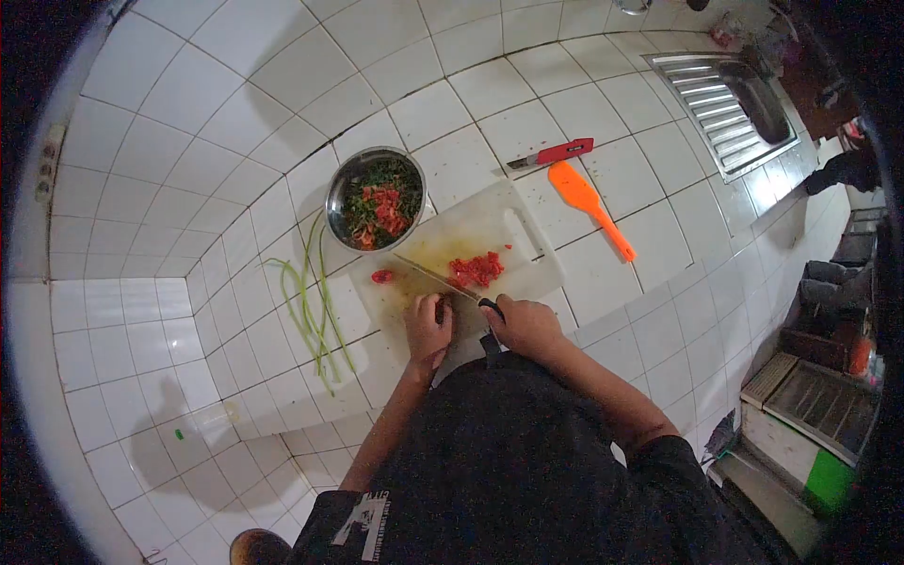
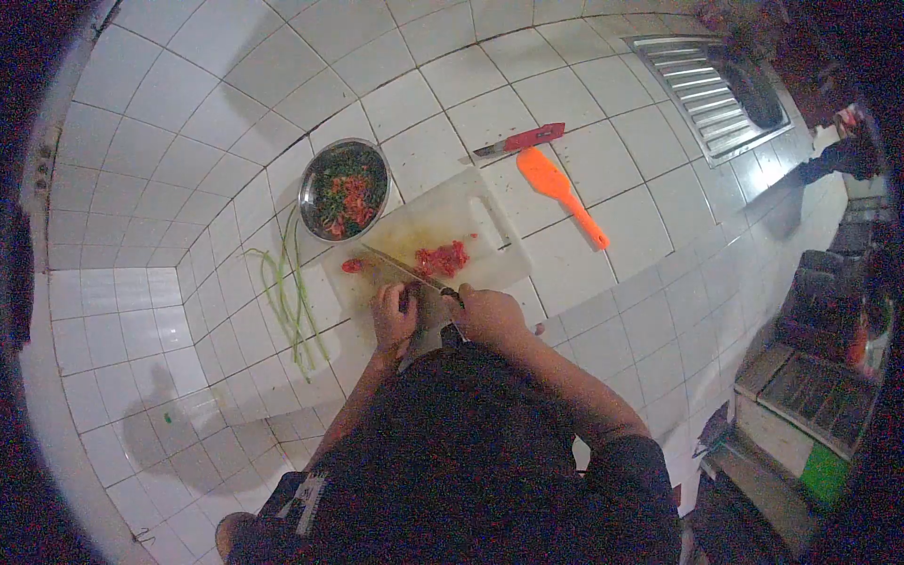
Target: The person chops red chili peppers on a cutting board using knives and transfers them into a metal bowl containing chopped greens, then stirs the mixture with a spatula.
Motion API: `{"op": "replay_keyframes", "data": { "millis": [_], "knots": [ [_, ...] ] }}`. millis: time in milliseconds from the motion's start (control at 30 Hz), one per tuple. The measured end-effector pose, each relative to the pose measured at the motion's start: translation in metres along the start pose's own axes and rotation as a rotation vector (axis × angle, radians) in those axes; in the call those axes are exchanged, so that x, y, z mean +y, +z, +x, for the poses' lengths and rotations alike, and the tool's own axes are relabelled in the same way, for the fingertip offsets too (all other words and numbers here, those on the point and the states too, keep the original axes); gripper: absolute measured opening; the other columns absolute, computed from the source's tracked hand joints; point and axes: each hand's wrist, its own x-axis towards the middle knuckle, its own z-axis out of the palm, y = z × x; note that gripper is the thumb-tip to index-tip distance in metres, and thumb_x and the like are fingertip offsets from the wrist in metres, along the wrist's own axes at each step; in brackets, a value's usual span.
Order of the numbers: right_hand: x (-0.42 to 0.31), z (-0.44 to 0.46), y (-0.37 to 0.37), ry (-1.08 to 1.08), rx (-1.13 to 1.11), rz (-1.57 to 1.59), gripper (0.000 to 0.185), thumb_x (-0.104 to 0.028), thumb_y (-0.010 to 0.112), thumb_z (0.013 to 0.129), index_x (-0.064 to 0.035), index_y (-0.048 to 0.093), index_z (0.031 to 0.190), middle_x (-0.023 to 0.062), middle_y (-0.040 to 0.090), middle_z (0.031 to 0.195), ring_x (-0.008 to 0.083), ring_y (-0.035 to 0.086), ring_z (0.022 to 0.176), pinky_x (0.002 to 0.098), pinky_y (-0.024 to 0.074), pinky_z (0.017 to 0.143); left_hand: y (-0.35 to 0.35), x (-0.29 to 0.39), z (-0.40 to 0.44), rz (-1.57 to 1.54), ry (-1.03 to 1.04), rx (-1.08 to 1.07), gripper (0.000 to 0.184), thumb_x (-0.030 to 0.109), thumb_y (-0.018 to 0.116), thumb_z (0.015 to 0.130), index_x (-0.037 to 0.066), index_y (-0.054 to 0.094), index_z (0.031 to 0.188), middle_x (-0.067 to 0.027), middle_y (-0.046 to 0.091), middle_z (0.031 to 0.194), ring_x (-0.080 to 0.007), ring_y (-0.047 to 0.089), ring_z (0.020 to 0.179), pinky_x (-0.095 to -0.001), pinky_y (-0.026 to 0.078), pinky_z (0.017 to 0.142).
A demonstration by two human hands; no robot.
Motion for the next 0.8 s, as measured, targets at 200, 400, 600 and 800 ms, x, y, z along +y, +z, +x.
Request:
{"op": "replay_keyframes", "data": {
  "millis": [200,400,600,800],
  "knots": [
    [0.0031,-0.0036,0.002,-0.039,0.006,0.068,0.052,-0.049,0.04,0.103,-0.0015,0.061,0.102,0.0262,0.069,0.081,0.0447,0.069,0.078,0.0569,0.0542,0.073,-0.0005,-0.0003,-0.0013,-0.106,-0.086,0.015,0.028,0.009,0.068,0.084,0.001,0.058,0.109,-0.0201,0.059,0.104,-0.0422,0.057,0.098,-0.0506,0.044,0.086],
    [0.0004,-0.0038,-0.0005,-0.063,-0.025,0.08,0.052,-0.049,0.04,0.103,-0.0013,0.06,0.101,0.0267,0.069,0.081,0.0455,0.069,0.079,0.0576,0.0535,0.072,-0.0002,-0.0048,-0.0017,-0.04,-0.037,-0.005,0.027,0.008,0.065,0.084,-0.001,0.056,0.108,-0.0221,0.056,0.105,-0.0446,0.055,0.1,-0.0511,0.044,0.086],
    [0.0039,-0.0013,0.0021,-0.08,-0.061,0.079,0.052,-0.049,0.04,0.103,-0.0017,0.06,0.102,0.0273,0.069,0.082,0.0459,0.069,0.081,0.058,0.0529,0.073,0.0003,-0.004,-0.0025,-0.001,-0.02,0.015,0.026,0.008,0.065,0.084,-0.001,0.056,0.106,-0.0218,0.056,0.104,-0.0445,0.054,0.099,-0.0516,0.043,0.084],
    [0.0037,-0.0016,0.0016,-0.078,-0.066,0.098,0.052,-0.049,0.039,0.103,-0.0026,0.061,0.104,0.0273,0.069,0.083,0.0467,0.068,0.082,0.0587,0.0523,0.075,-0.0012,-0.0026,-0.0016,-0.003,-0.006,0.02,0.027,0.008,0.066,0.083,-0.001,0.056,0.107,-0.0208,0.056,0.105,-0.0449,0.054,0.099,-0.0521,0.043,0.084]
  ]
}}
